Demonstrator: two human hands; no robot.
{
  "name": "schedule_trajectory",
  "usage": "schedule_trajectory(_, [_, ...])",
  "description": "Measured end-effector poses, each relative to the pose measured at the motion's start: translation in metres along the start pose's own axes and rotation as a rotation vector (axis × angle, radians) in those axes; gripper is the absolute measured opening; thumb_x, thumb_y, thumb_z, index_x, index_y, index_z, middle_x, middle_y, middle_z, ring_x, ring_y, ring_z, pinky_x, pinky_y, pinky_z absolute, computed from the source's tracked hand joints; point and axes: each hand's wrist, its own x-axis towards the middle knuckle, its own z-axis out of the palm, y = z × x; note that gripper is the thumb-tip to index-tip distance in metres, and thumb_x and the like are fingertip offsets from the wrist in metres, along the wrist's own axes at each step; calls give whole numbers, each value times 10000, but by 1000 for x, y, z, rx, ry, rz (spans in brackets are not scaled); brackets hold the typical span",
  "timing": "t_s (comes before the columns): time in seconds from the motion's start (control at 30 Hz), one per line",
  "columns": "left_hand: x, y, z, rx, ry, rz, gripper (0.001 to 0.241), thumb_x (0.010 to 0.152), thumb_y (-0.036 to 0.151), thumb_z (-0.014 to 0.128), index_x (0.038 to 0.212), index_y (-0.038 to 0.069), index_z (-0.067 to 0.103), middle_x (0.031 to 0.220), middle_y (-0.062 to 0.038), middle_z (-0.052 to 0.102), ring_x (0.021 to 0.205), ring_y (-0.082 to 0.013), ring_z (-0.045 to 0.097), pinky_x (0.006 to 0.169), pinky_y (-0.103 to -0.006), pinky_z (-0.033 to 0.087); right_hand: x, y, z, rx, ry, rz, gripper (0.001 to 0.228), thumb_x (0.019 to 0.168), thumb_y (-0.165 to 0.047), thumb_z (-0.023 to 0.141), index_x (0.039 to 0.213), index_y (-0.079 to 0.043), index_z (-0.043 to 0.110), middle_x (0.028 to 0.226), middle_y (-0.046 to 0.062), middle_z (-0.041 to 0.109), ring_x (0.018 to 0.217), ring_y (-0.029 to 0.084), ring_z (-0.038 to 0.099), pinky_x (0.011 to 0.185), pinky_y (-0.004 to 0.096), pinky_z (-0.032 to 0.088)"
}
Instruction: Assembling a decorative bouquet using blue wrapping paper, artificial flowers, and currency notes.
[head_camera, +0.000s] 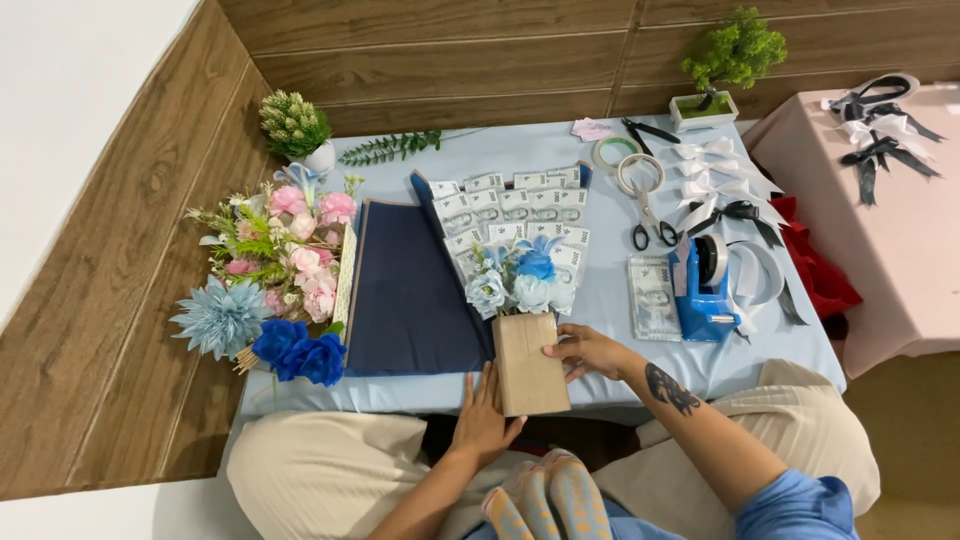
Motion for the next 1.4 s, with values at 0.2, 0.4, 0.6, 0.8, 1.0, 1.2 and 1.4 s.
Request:
schedule_trajectory(0.2, [0, -7, -11, -649, -276, -37, 789, 981, 544, 469, 1620, 192, 169, 1673, -104, 203, 1546, -330, 41, 1210, -605, -77, -9, 8, 22, 1, -23, 45, 665, 734, -282, 805, 1320, -54, 589, 1186, 183, 699, 1042, 334, 714, 844, 473, 640])
schedule_trajectory(0.4, [-8, -15, -7, -313, -596, -19, 1033, 866, 693, 484, 1605, 86, 95, 1655, -204, 122, 1527, -418, -107, 1180, -678, -97, -3, 22, 23, 1, -20, 63, 631, 750, -289, 807, 1292, -66, 573, 1173, 162, 694, 1030, 304, 716, 828, 441, 639])
schedule_trajectory(0.6, [1, -38, -33, -470, -238, -219, 571, 839, 124, 632, 1392, 45, 517, 1525, -189, 414, 1420, -383, 348, 1113, -536, 319, -1, 25, 28, 25, 16, 97, 626, 768, -272, 811, 1300, -65, 553, 1113, 174, 718, 910, 296, 723, 783, 418, 646])
schedule_trajectory(0.8, [52, -46, -46, -1069, -498, -713, 611, 1029, 388, 528, 1472, -13, 395, 1360, -243, 519, 1313, -393, 540, 1011, -421, 571, 12, 48, 28, 57, 93, -4, 694, 827, -190, 850, 1358, 73, 489, 1009, 189, 576, 714, 305, 722, 669, 453, 677])
schedule_trajectory(1.0, [57, -43, 8, -1195, -558, -790, 576, 962, 415, 650, 1387, 52, 513, 1279, -173, 567, 1171, -330, 661, 902, -383, 625, 17, 43, 20, -27, 238, -12, 847, 848, -281, 863, 1440, 65, 367, 1093, 260, 561, 731, 281, 674, 632, 438, 686])
schedule_trajectory(1.2, [76, -46, -27, -1249, -593, -836, 570, 929, 289, 682, 1343, -72, 531, 1272, -271, 539, 1179, -386, 651, 893, -418, 626, 2, 25, 30, -10, 288, -13, 890, 861, -328, 851, 1477, 103, 376, 1195, 326, 589, 984, 377, 703, 783, 490, 651])
schedule_trajectory(1.4, [74, -49, -24, -1300, -606, -922, 571, 891, 345, 750, 1280, -39, 585, 1181, -243, 673, 1089, -357, 700, 762, -388, 659, -3, 21, 41, 88, 333, -38, 886, 861, -290, 848, 1479, 127, 369, 1235, 348, 581, 1031, 411, 687, 816, 541, 628])
